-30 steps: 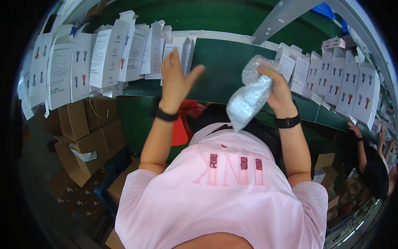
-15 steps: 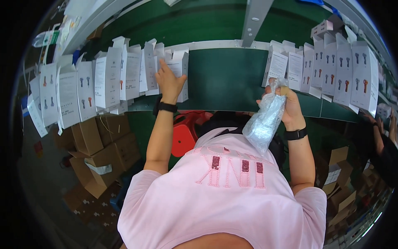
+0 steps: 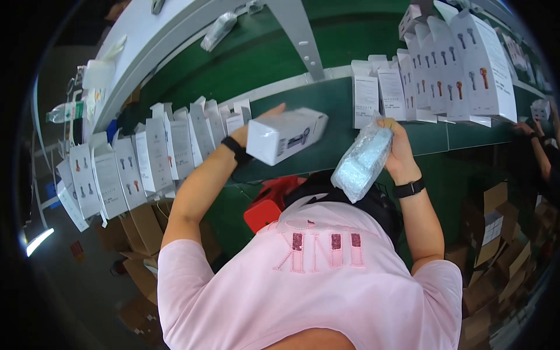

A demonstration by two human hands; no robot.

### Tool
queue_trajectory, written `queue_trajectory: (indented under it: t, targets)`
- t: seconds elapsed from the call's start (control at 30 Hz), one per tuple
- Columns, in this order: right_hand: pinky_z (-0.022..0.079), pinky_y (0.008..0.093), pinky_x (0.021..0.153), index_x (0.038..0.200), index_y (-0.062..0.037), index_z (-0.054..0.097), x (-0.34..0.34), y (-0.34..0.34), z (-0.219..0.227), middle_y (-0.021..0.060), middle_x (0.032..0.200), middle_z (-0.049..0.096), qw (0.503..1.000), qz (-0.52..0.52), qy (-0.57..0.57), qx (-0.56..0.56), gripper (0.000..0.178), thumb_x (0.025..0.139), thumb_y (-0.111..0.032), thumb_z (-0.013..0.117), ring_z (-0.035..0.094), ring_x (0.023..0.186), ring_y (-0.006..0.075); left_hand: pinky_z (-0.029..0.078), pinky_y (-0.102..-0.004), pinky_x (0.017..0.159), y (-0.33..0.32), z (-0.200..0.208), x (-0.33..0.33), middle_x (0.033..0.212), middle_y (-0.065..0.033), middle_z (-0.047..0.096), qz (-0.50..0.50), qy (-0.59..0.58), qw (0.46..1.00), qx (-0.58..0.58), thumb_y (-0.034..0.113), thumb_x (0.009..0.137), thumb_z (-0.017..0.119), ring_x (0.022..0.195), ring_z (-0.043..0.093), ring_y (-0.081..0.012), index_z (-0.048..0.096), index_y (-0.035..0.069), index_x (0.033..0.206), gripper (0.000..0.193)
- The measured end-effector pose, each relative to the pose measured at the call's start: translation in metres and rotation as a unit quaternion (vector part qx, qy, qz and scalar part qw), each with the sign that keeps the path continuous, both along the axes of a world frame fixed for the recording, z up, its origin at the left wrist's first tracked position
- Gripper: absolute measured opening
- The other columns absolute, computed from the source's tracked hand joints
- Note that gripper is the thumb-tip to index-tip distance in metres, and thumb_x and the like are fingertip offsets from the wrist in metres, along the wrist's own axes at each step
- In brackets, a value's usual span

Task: Packing bubble-wrapped items into cardboard boxes on a factory assembly line.

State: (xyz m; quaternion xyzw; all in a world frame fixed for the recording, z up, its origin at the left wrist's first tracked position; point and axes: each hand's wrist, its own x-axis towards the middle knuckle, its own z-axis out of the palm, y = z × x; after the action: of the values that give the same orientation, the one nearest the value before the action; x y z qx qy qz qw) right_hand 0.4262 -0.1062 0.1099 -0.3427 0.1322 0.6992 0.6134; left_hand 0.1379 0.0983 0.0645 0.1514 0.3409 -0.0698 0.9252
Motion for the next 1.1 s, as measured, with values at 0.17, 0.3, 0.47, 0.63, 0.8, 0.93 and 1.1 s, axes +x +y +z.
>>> queue_trajectory:
  t: [0.17, 0.3, 0.47, 0.63, 0.8, 0.93, 1.1]
  targets:
    - [0.056, 0.0497, 0.076, 0.107, -0.0004, 0.056, 0.01, -0.023, -0.022, 0.0177, 0.089, 0.063, 0.996, -0.075, 0.002, -0.044, 0.03, 0.083, -0.017, 0.062, 0.065, 0.079, 0.0348, 0.051, -0.0401, 0.095, -0.013, 0.039, -0.007, 0.132, -0.0175, 0.056, -0.008, -0.123, 0.985, -0.12, 0.055, 0.097, 0.043, 0.112, 0.061, -0.0329, 0.044, 0.004, 0.141, 0.067]
    - [0.055, 0.0499, 0.077, 0.108, -0.0011, 0.055, 0.012, -0.016, -0.017, 0.017, 0.093, 0.063, 0.996, -0.072, -0.049, -0.028, 0.031, 0.083, -0.017, 0.063, 0.064, 0.079, 0.035, 0.054, -0.0366, 0.09, -0.034, 0.029, -0.02, 0.126, -0.0105, 0.061, -0.009, 0.054, 0.998, 0.026, 0.047, 0.091, 0.06, 0.109, 0.063, -0.0207, 0.049, 0.005, 0.134, 0.06]
    - [0.052, 0.0503, 0.087, 0.108, -0.0025, 0.057, 0.022, 0.014, 0.021, 0.0143, 0.095, 0.064, 0.98, -0.172, -0.096, 0.024, 0.029, 0.09, -0.025, 0.061, 0.064, 0.088, 0.0334, 0.046, -0.0394, 0.098, -0.079, 0.059, -0.019, 0.125, -0.0166, 0.058, -0.059, 0.097, 0.87, 0.48, 0.024, 0.07, 0.084, 0.113, 0.06, -0.0274, 0.037, 0.0, 0.137, 0.085]
    - [0.052, 0.0408, 0.088, 0.111, -0.0025, 0.061, 0.004, 0.083, 0.1, 0.0138, 0.101, 0.067, 0.941, -0.214, -0.112, 0.237, 0.029, 0.092, -0.025, 0.062, 0.065, 0.094, 0.0282, 0.045, -0.0416, 0.098, -0.126, 0.111, 0.0, 0.124, -0.0293, 0.053, -0.079, 0.114, 0.747, 0.651, 0.023, 0.062, 0.087, 0.114, 0.058, -0.0401, 0.021, -0.003, 0.142, 0.107]
    - [0.054, 0.0353, 0.064, 0.092, -0.0036, 0.06, -0.063, 0.105, 0.126, 0.0088, 0.077, 0.064, 0.919, -0.178, -0.272, 0.222, 0.023, 0.089, -0.027, 0.062, 0.063, 0.066, 0.0198, 0.045, -0.0389, 0.098, -0.149, 0.109, -0.013, 0.126, -0.024, 0.055, 0.1, 0.102, 0.772, 0.619, 0.026, 0.065, 0.086, 0.115, 0.058, -0.034, 0.024, -0.004, 0.142, 0.103]
    - [0.055, 0.0364, 0.065, 0.087, -0.0051, 0.06, -0.083, 0.095, 0.117, 0.0108, 0.075, 0.063, 0.909, -0.028, -0.291, 0.297, 0.025, 0.09, -0.03, 0.058, 0.063, 0.066, 0.0244, 0.045, -0.0345, 0.095, -0.136, 0.101, -0.025, 0.126, -0.0181, 0.055, 0.147, 0.001, 0.887, 0.439, 0.042, 0.081, 0.073, 0.112, 0.056, -0.0245, 0.033, -0.006, 0.139, 0.085]
    - [0.054, 0.0328, 0.063, 0.088, -0.0033, 0.06, -0.085, 0.097, 0.12, 0.0105, 0.079, 0.063, 0.934, 0.014, -0.305, 0.185, 0.025, 0.092, -0.028, 0.059, 0.062, 0.066, 0.0187, 0.041, -0.0317, 0.097, -0.127, 0.086, -0.023, 0.125, -0.0166, 0.053, 0.132, -0.078, 0.905, 0.396, 0.054, 0.087, 0.062, 0.115, 0.051, -0.0207, 0.039, -0.007, 0.134, 0.081]
